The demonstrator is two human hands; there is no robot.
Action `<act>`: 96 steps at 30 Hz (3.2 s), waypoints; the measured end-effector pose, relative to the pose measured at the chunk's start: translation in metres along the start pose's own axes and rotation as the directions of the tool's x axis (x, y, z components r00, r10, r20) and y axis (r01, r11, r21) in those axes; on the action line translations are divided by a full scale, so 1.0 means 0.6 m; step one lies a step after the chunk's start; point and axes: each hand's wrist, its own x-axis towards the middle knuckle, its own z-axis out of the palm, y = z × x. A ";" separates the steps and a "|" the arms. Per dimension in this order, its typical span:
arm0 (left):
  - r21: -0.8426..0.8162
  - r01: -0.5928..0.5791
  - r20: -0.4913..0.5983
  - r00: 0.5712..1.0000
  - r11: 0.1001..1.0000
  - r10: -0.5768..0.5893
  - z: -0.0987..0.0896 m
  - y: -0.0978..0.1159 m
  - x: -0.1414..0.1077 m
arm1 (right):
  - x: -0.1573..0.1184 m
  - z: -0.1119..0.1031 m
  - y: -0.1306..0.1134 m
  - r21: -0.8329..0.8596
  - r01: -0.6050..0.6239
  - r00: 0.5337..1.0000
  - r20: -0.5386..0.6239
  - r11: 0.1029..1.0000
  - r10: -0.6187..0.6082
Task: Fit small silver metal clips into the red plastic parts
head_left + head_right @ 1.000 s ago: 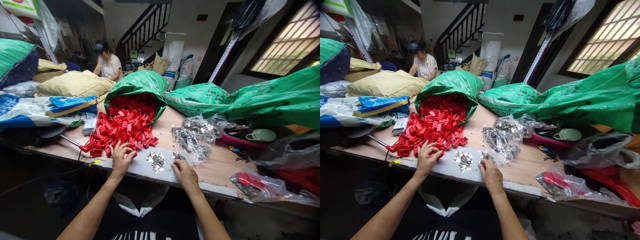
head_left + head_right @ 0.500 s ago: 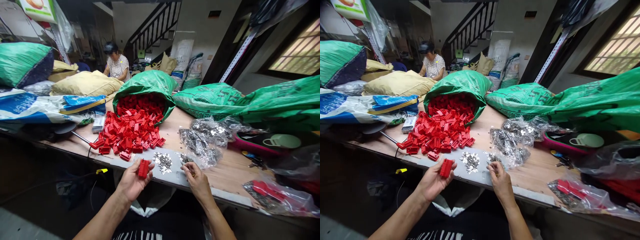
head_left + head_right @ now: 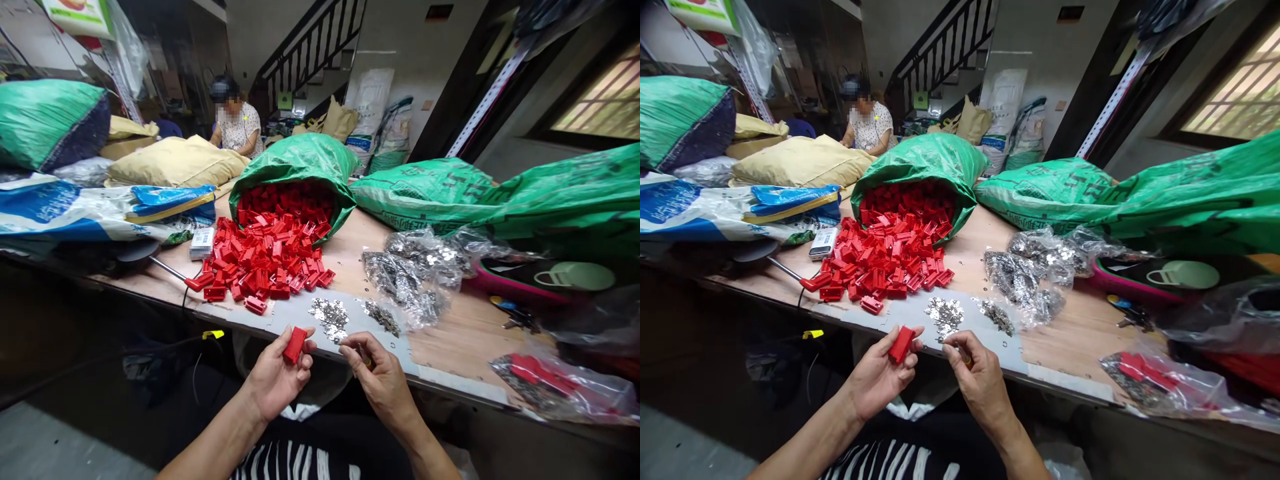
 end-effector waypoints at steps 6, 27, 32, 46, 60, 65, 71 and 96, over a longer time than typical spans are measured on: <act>-0.009 0.018 -0.056 0.998 1.000 -0.018 -0.011 -0.008 -0.002 | -0.002 0.016 -0.018 0.006 0.034 0.998 0.045 0.999 -0.035; 0.518 -0.484 0.102 0.854 0.705 0.511 -0.024 -0.020 -0.006 | -0.011 0.017 -0.030 -0.037 0.105 0.988 0.120 0.994 -0.099; 0.696 -0.512 0.148 0.789 0.504 0.596 -0.016 -0.024 -0.021 | -0.014 0.023 -0.027 -0.075 0.122 0.982 0.156 0.990 -0.109; 0.858 -0.497 0.322 0.719 0.131 0.616 -0.041 -0.035 -0.025 | -0.015 0.038 -0.019 -0.092 0.233 0.962 0.167 0.968 -0.216; 0.845 -0.527 0.333 0.645 0.085 0.688 -0.041 -0.044 -0.025 | -0.003 0.024 -0.006 0.250 -0.052 0.973 0.230 0.967 -0.007; 0.808 -0.579 0.497 0.565 -0.112 0.659 -0.047 -0.043 -0.022 | -0.002 0.026 -0.005 0.208 -0.082 0.976 0.215 0.975 0.036; 0.779 -0.598 0.559 0.529 -0.187 0.638 -0.051 -0.044 -0.023 | -0.007 0.037 -0.019 0.086 -0.071 0.973 0.227 0.994 0.050; 0.790 -0.604 0.510 0.552 -0.105 0.659 -0.041 -0.058 -0.027 | 0.003 0.021 -0.014 0.512 -0.545 0.805 0.540 0.664 0.245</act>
